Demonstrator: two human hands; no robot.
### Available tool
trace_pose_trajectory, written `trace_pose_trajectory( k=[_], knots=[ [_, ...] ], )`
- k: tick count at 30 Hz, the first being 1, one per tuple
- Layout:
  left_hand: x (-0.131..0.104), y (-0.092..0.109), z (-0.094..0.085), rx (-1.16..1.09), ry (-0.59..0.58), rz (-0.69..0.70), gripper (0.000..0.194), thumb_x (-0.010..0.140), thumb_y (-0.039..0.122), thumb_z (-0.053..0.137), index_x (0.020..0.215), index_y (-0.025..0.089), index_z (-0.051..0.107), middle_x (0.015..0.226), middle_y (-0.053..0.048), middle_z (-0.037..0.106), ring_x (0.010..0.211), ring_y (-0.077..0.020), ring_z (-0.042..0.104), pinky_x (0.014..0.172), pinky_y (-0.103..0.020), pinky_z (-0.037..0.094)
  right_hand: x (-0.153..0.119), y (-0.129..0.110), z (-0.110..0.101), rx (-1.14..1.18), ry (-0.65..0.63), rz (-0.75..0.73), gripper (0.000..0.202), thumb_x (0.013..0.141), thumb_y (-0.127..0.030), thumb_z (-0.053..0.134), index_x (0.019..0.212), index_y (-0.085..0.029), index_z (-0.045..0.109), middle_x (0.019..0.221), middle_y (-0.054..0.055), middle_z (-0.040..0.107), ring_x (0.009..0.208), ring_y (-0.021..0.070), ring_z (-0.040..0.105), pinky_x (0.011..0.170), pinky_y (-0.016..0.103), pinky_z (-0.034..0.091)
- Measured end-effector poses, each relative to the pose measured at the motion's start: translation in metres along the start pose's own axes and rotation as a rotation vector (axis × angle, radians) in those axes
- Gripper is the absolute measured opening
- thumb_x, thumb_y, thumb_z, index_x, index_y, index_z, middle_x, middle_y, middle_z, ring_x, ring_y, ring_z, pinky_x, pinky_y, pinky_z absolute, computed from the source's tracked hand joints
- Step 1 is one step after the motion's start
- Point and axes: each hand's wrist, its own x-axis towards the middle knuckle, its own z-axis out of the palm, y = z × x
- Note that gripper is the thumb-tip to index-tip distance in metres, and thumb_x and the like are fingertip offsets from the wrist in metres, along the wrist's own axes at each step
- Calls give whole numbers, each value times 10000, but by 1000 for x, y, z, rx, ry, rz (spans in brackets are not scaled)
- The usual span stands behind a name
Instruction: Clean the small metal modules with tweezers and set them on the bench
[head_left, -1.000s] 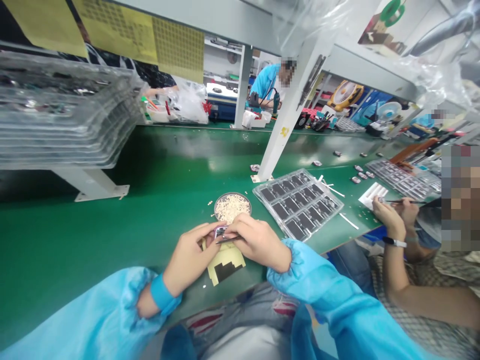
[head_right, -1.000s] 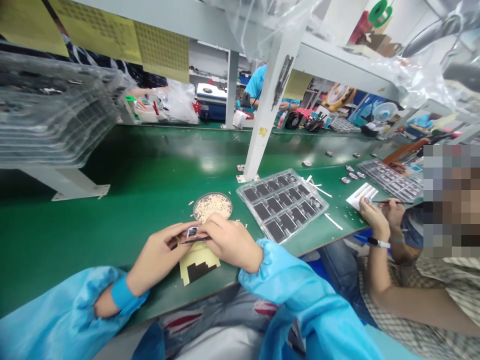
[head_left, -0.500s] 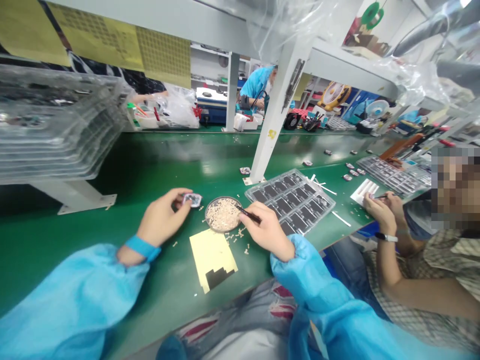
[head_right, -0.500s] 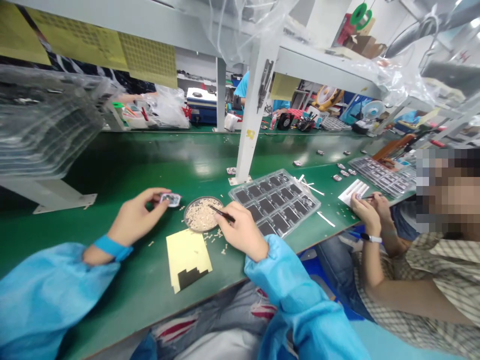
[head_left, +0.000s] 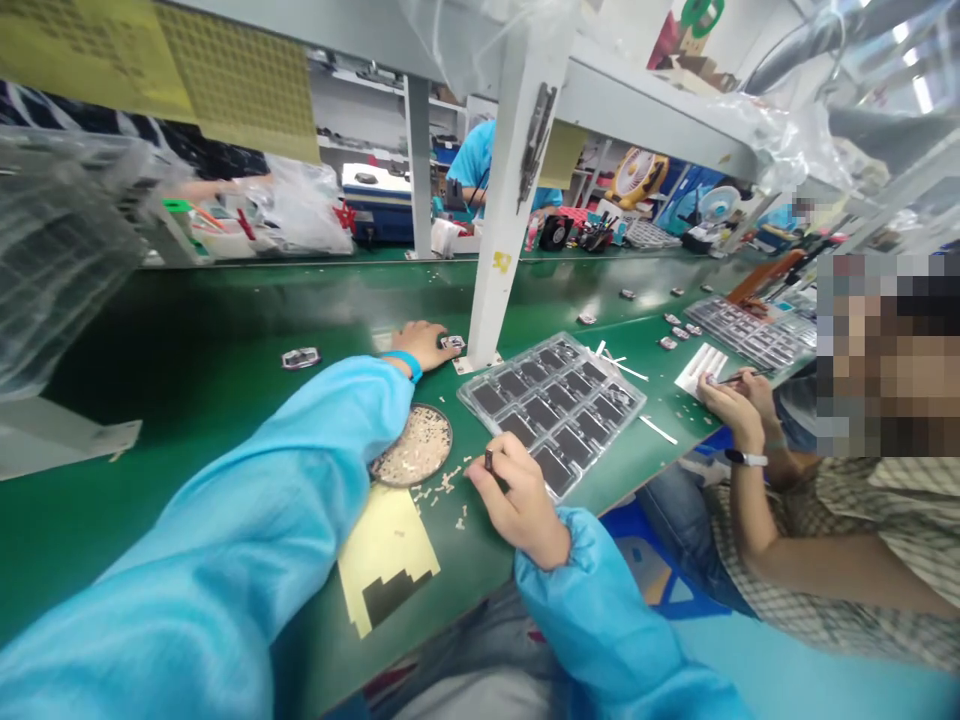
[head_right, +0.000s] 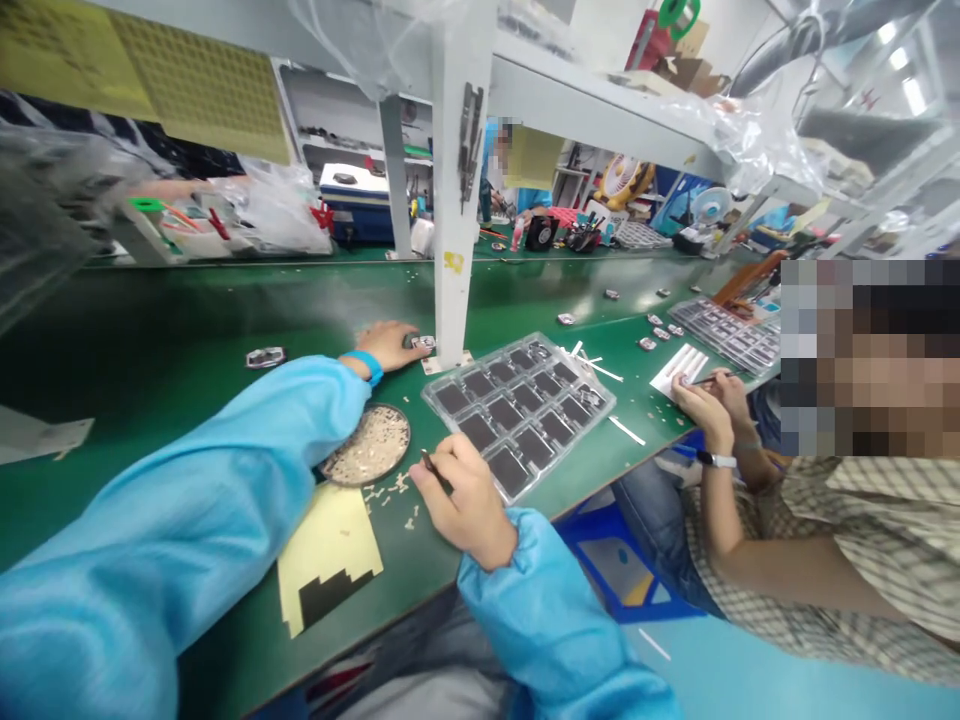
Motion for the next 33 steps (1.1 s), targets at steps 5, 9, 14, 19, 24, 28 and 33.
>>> trace_pose_trajectory(
  k=[5,9,14,19,24,28,33],
  knots=[
    [-9,3,-3,-249,24,-69,518,670,520,837,949,102,711,1094,-178,721,1110,-332,600,967,-422,422,-4,9,1,162,-6,181,319,1013,-384,491,832,-195,673,697,25,602,665,164,605,663,311,500],
    [-79,-1,-32,-539,-44,-113,504,821,459,733,1168,98,671,1049,-157,738,857,-203,700,758,-327,526,-4,9,8,548,-133,399,243,918,-438,647,945,-197,649,705,-8,619,584,128,606,578,267,531],
    [-200,-3,-57,-1078,-254,-314,459,747,296,828,1162,172,675,1041,-100,734,747,-138,668,652,-245,524,-6,-2,19,619,-299,324,176,880,-350,711,932,-185,678,924,36,670,737,132,647,703,280,570],
    [-257,-4,-54,-905,-405,-277,256,872,350,708,1061,178,698,964,-59,747,851,-164,682,709,-236,521,-13,-9,22,503,-391,288,159,870,-283,736,996,-203,680,938,31,705,822,150,680,774,281,567],
    [-266,-9,-41,-604,-400,-129,233,844,256,649,1063,179,665,884,-35,734,804,-187,673,723,-287,519,-14,-11,23,352,-461,205,106,908,-278,695,990,-211,690,928,36,718,815,158,668,771,293,550],
    [-269,-9,-37,-372,-359,-100,241,830,227,611,1046,202,714,817,-10,718,702,-157,615,638,-253,453,-14,-12,22,326,-484,171,105,922,-270,678,1006,-207,684,932,43,718,830,165,666,768,299,543],
    [-269,-6,-37,-312,-346,-132,308,822,227,599,1092,223,747,805,-7,724,679,-154,608,619,-247,423,-14,-13,20,346,-480,144,60,920,-233,682,976,-209,685,927,42,722,842,167,673,779,311,545]
  ],
)
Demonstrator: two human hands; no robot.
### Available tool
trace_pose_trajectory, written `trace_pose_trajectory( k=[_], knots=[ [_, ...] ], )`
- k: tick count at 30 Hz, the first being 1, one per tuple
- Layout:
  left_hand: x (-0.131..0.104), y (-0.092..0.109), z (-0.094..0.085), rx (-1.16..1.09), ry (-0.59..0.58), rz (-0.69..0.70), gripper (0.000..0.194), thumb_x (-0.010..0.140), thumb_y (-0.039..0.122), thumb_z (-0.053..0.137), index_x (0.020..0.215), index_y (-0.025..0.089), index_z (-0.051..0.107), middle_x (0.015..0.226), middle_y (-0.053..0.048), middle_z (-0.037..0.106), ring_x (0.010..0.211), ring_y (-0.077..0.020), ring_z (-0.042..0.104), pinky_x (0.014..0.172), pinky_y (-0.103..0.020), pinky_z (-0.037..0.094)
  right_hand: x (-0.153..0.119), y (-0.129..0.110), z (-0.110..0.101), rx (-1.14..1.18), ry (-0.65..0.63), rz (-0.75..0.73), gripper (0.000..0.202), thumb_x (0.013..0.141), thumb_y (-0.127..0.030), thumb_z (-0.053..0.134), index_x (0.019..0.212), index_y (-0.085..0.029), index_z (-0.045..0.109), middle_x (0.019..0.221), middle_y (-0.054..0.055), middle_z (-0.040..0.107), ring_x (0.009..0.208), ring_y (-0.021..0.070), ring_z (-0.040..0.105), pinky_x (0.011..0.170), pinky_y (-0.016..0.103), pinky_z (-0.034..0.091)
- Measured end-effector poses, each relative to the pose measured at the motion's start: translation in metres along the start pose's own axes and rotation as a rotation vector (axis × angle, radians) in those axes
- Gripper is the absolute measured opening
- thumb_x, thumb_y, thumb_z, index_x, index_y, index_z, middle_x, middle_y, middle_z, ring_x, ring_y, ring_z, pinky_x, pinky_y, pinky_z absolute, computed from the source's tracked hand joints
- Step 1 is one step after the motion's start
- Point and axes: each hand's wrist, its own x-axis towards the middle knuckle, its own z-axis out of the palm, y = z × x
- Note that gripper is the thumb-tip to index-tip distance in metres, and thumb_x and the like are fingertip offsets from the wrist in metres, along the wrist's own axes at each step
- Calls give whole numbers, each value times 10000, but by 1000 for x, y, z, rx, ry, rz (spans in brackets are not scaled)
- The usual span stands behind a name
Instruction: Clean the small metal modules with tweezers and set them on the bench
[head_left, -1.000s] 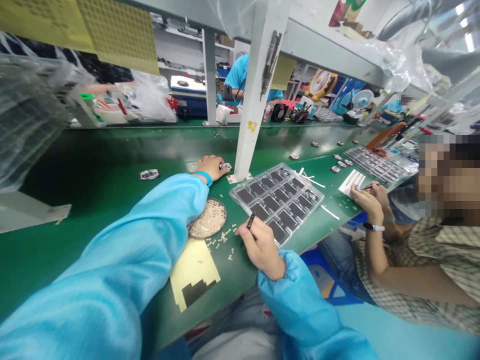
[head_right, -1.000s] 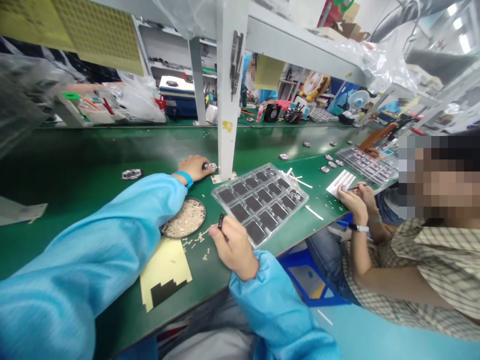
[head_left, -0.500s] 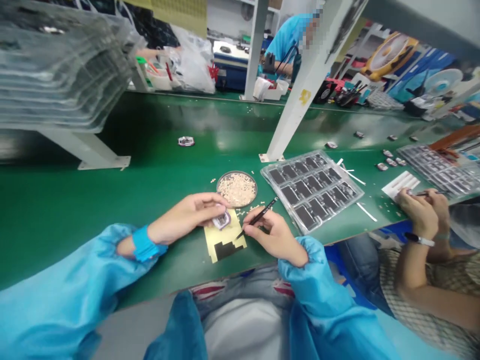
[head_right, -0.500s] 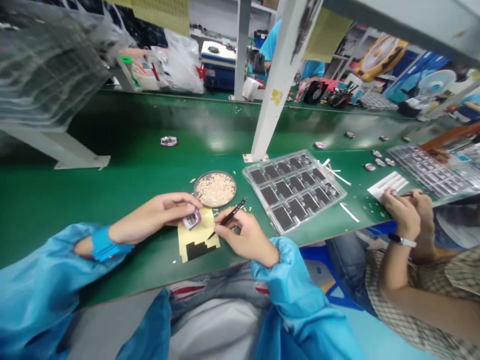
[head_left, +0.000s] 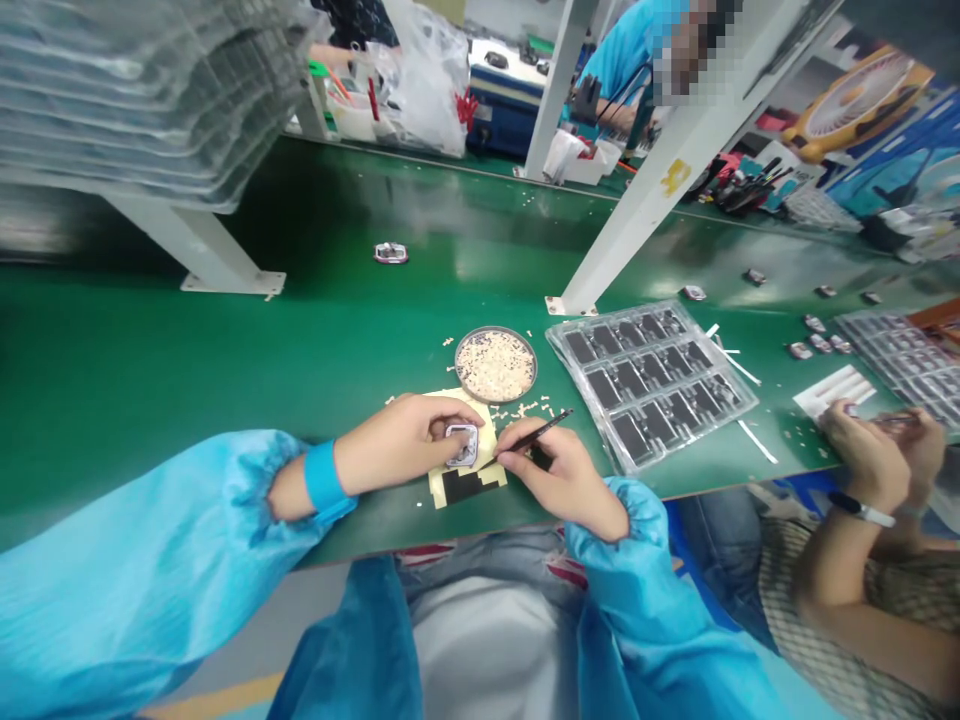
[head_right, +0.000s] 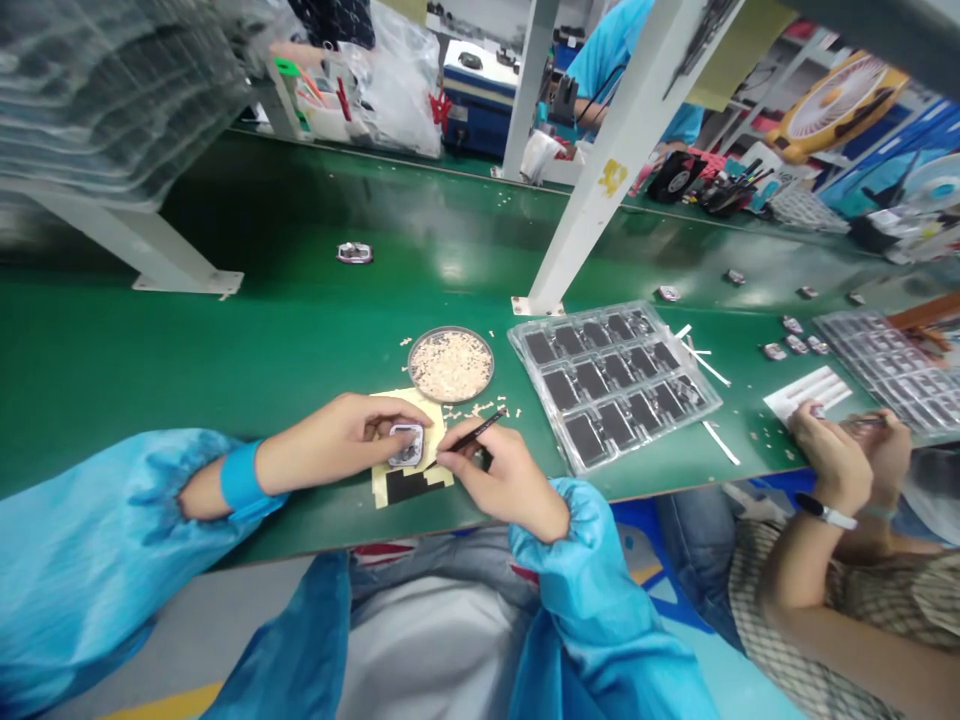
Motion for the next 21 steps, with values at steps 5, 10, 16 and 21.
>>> trace_pose_trajectory(
  k=[5,10,16,21],
  knots=[
    [0,-2,3,18,53,-1,349,799,206,604,1120,226,739,785,-2,724,651,-147,598,602,-241,414,1,0,3,131,208,-138,103,897,-149,695,966,-224,673,937,51,736,926,202,705,870,389,569],
    [-1,-3,5,14,68,2,315,801,199,595,1083,230,732,736,12,712,629,-145,600,589,-235,411,4,0,6,-31,270,-232,190,861,-91,719,990,-230,714,981,65,764,955,217,714,883,414,581],
    [0,-3,6,35,72,-28,334,812,231,602,1105,248,762,712,18,714,602,-138,588,568,-226,405,5,-1,6,-103,253,-281,235,851,-61,718,1008,-236,723,985,58,773,941,210,722,864,406,591],
    [-1,-3,7,46,82,-34,343,807,236,612,1111,255,769,675,31,699,574,-129,571,546,-221,392,5,-2,7,-110,248,-290,240,848,-55,715,1006,-235,720,981,56,771,943,211,721,862,404,590]
  ],
)
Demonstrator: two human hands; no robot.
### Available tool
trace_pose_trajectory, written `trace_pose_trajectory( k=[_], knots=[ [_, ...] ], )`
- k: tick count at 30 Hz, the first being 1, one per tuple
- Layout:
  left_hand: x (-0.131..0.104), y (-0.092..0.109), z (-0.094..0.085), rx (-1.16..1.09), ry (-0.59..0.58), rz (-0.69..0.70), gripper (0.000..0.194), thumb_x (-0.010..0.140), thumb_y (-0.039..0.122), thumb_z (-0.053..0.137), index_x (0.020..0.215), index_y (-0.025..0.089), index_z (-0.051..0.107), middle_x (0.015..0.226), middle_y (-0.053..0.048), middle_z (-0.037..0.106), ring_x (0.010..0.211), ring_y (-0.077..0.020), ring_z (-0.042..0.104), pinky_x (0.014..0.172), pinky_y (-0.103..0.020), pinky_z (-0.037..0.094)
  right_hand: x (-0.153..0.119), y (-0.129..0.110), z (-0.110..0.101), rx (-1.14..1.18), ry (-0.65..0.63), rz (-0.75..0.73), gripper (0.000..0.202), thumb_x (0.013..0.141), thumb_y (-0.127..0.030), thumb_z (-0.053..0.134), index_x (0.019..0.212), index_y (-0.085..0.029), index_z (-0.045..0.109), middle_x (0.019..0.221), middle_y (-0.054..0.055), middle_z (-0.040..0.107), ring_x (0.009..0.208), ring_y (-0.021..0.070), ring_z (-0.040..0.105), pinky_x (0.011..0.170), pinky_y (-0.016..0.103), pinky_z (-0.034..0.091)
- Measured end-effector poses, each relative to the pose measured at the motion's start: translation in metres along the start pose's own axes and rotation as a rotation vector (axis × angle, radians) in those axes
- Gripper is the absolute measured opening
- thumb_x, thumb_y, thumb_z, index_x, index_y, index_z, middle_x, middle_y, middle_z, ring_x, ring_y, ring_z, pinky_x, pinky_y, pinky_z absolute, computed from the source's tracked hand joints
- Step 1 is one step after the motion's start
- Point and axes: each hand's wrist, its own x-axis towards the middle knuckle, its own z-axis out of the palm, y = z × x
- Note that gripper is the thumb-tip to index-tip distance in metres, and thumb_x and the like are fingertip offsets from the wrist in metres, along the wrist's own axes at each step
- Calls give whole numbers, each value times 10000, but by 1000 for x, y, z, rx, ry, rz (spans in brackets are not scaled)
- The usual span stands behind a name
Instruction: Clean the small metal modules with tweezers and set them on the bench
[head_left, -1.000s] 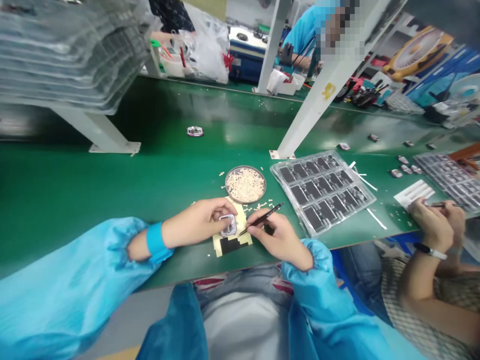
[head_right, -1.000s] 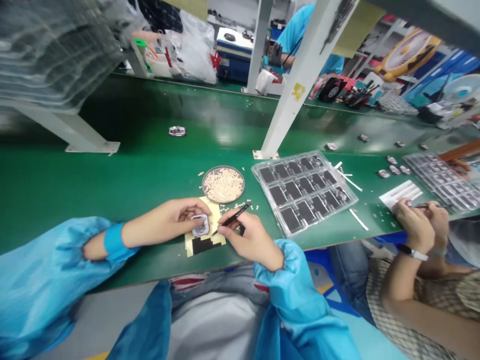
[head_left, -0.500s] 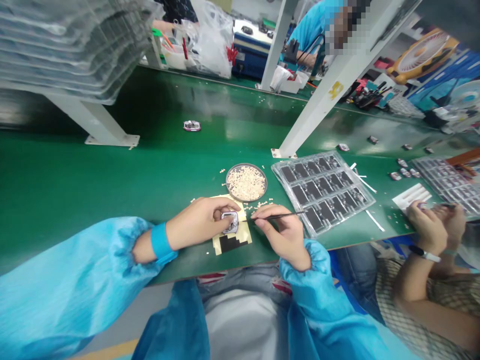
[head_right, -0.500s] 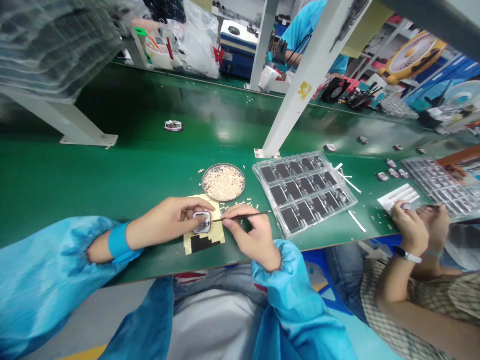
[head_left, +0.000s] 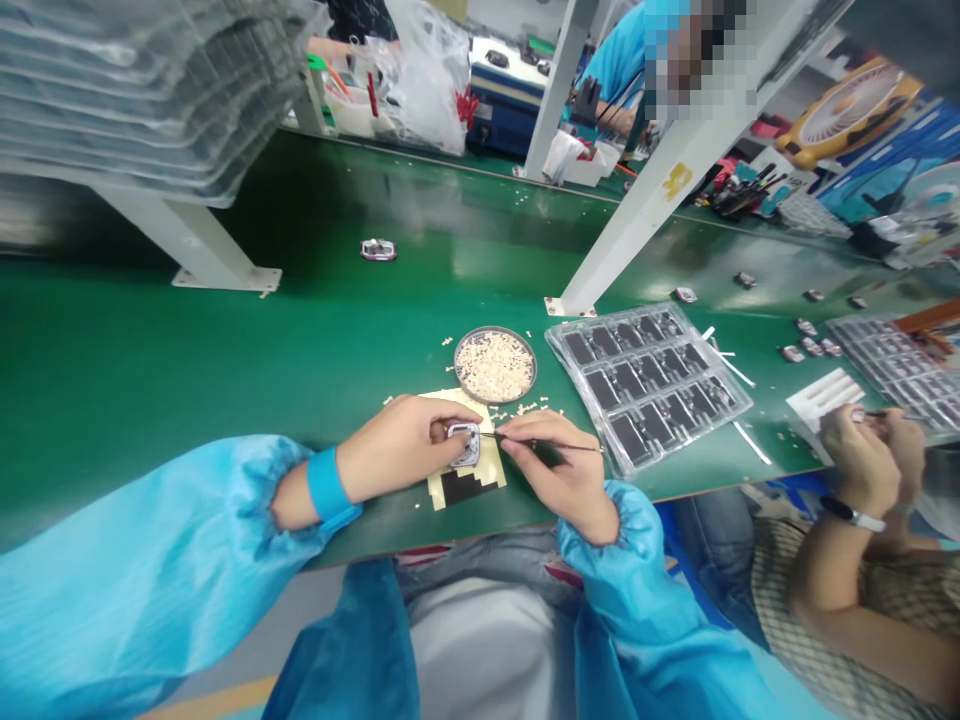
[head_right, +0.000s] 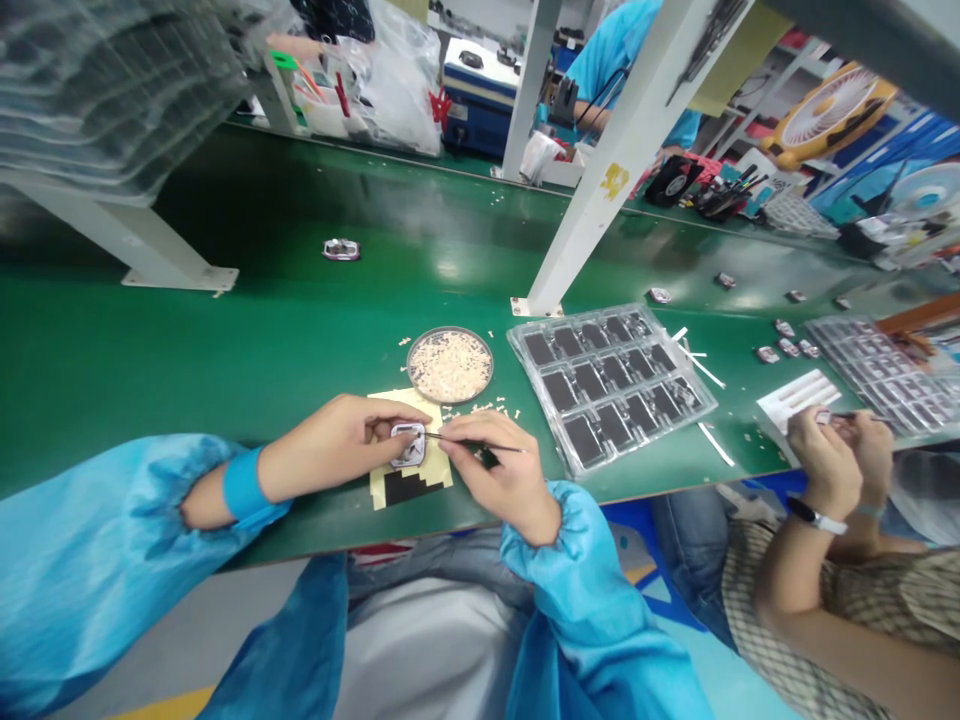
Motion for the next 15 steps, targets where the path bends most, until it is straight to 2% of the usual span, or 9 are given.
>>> trace_pose_trajectory(
  k=[11,15],
  knots=[
    [-1,2,-2,15,-14,21,349,813,240,620,1127,252,771,683,27,688,579,-126,560,547,-218,391,-1,-3,-1,-12,-16,14,257,839,-72,714,1029,-245,696,981,60,755,945,222,707,878,423,574],
    [-3,2,-3,22,-16,36,375,790,216,623,1135,258,765,670,34,667,568,-123,556,538,-217,388,-2,-5,-3,-19,-71,19,247,844,-87,706,1034,-244,685,968,63,744,929,223,699,862,419,572]
  ],
)
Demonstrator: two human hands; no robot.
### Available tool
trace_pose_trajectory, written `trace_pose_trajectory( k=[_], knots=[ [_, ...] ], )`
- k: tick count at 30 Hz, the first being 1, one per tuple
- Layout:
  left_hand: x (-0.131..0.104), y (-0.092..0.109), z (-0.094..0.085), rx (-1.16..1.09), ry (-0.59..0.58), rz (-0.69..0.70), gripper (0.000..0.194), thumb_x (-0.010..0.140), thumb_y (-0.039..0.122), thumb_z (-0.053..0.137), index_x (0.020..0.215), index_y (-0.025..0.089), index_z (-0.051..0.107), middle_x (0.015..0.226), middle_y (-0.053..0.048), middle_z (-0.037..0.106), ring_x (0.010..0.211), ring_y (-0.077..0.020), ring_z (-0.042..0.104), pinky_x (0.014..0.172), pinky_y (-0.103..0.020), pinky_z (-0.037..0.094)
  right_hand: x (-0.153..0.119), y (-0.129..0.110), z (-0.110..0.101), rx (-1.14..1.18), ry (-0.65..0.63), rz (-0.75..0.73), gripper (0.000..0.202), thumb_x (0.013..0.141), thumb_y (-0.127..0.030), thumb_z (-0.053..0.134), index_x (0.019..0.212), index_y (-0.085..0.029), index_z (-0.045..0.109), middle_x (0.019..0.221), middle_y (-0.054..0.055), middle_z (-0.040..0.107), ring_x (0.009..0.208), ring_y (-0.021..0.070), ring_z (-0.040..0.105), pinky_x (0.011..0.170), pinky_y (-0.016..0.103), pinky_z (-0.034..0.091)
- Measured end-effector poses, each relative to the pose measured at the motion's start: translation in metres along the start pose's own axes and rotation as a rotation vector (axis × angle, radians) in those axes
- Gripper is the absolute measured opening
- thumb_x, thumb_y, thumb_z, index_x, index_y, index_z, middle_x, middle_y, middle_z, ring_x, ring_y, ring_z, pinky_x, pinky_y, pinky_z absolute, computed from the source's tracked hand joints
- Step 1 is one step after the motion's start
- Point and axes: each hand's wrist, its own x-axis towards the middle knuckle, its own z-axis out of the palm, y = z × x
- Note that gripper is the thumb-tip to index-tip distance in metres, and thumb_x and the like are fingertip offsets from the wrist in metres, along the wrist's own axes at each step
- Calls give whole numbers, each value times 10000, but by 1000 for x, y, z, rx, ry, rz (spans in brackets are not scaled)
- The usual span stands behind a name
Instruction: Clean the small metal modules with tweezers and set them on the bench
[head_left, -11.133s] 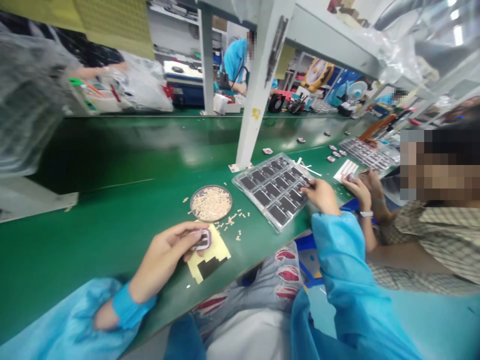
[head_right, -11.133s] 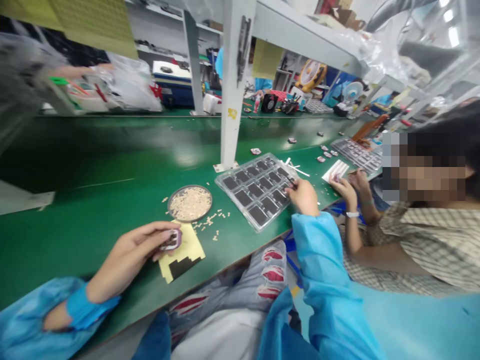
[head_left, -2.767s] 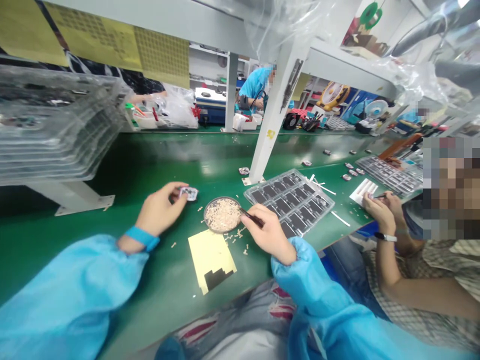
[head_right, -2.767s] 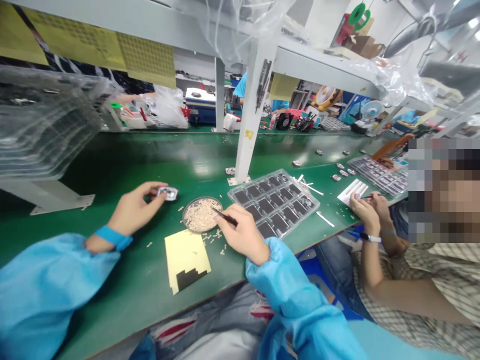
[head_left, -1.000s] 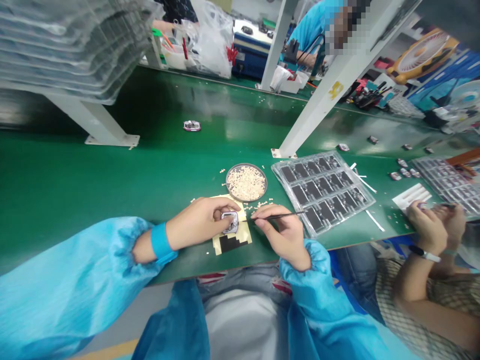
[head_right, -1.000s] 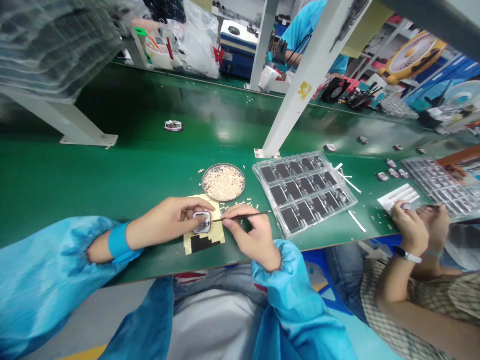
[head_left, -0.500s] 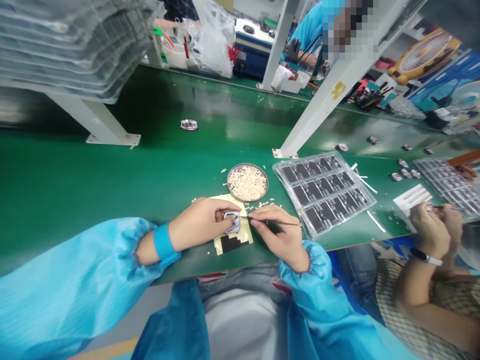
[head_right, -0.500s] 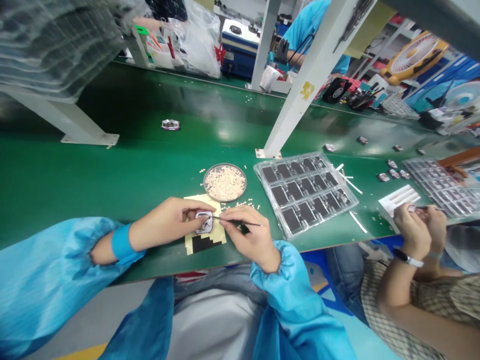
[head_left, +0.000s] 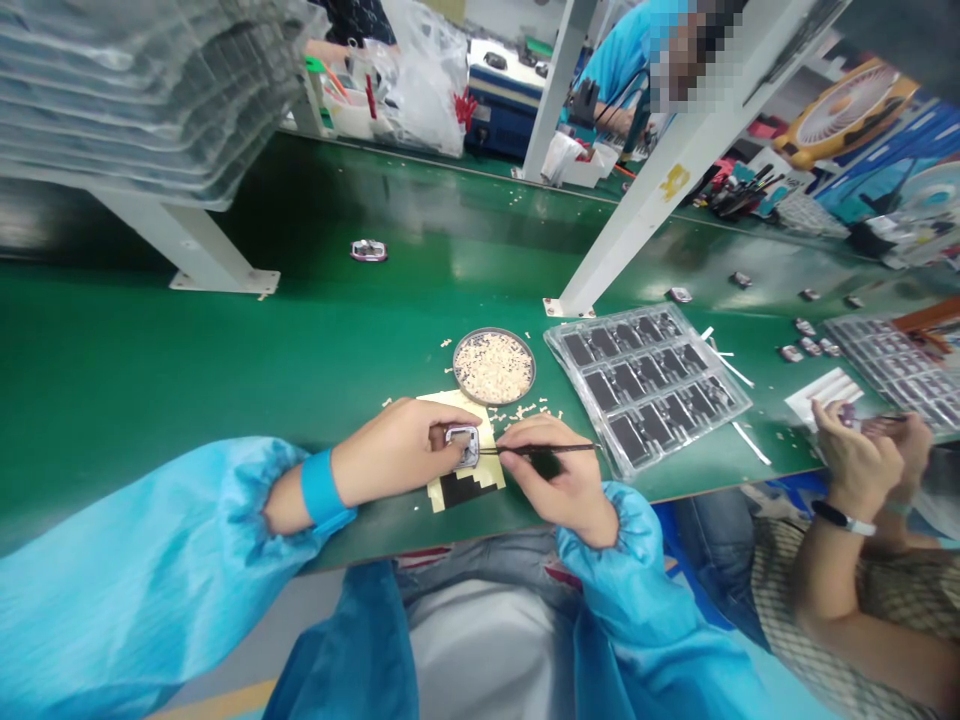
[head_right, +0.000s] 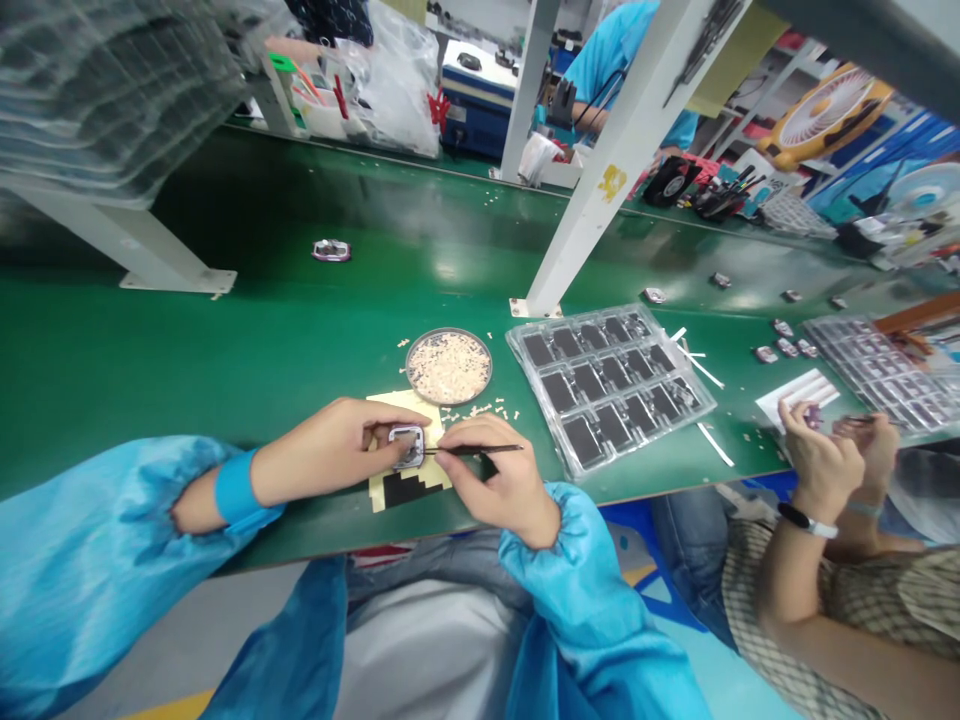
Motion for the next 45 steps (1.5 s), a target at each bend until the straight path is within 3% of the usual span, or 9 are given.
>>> trace_pose_trajectory(
  k=[10,18,23,27,29,32,36,45],
  knots=[
    [1,1,1,12,-6,7,375,817,227,602,1157,253,759,720,20,699,601,-132,570,564,-221,398,1,2,3,12,-17,65,169,861,-128,713,998,-225,694,958,56,746,916,203,696,854,379,561],
    [1,0,-3,-67,-39,45,389,868,293,607,1233,255,733,938,-17,773,687,-161,627,612,-238,437,-2,8,1,204,-72,202,38,926,-225,664,962,-213,663,975,61,732,969,199,696,913,382,554],
    [1,2,-4,-41,-73,41,350,889,312,598,1205,279,743,922,2,769,689,-156,612,613,-238,418,-1,13,-5,369,-124,312,127,921,-311,687,925,-203,621,979,68,708,984,199,679,924,396,543],
    [1,0,-4,-34,-85,49,337,896,323,592,1194,276,742,892,3,758,676,-154,594,607,-241,407,1,8,-8,448,-132,363,190,900,-358,710,909,-197,610,923,57,701,884,183,683,818,346,566],
    [1,-1,-4,-41,-92,56,338,899,324,590,1200,271,735,907,-2,756,694,-157,604,620,-243,414,1,4,-3,420,-48,358,172,899,-341,712,915,-200,615,888,47,700,841,176,685,777,327,570],
    [0,-2,-5,-64,-114,71,370,881,316,618,1236,266,709,935,-9,755,731,-168,629,643,-244,431,0,-1,10,273,84,246,105,895,-267,717,955,-214,650,925,56,721,903,195,698,853,360,568],
    [-1,0,-6,-106,-125,128,402,850,269,643,1249,265,690,1027,-17,753,807,-182,656,701,-248,467,0,-6,28,64,112,134,134,873,-207,730,995,-237,684,976,62,732,951,213,696,882,379,562],
    [-2,-2,-3,-125,-82,168,367,843,256,645,1202,274,719,981,-23,762,860,-212,684,765,-269,503,1,-6,30,-15,108,169,103,879,-224,720,975,-241,687,967,67,736,936,226,695,866,386,563]
  ],
)
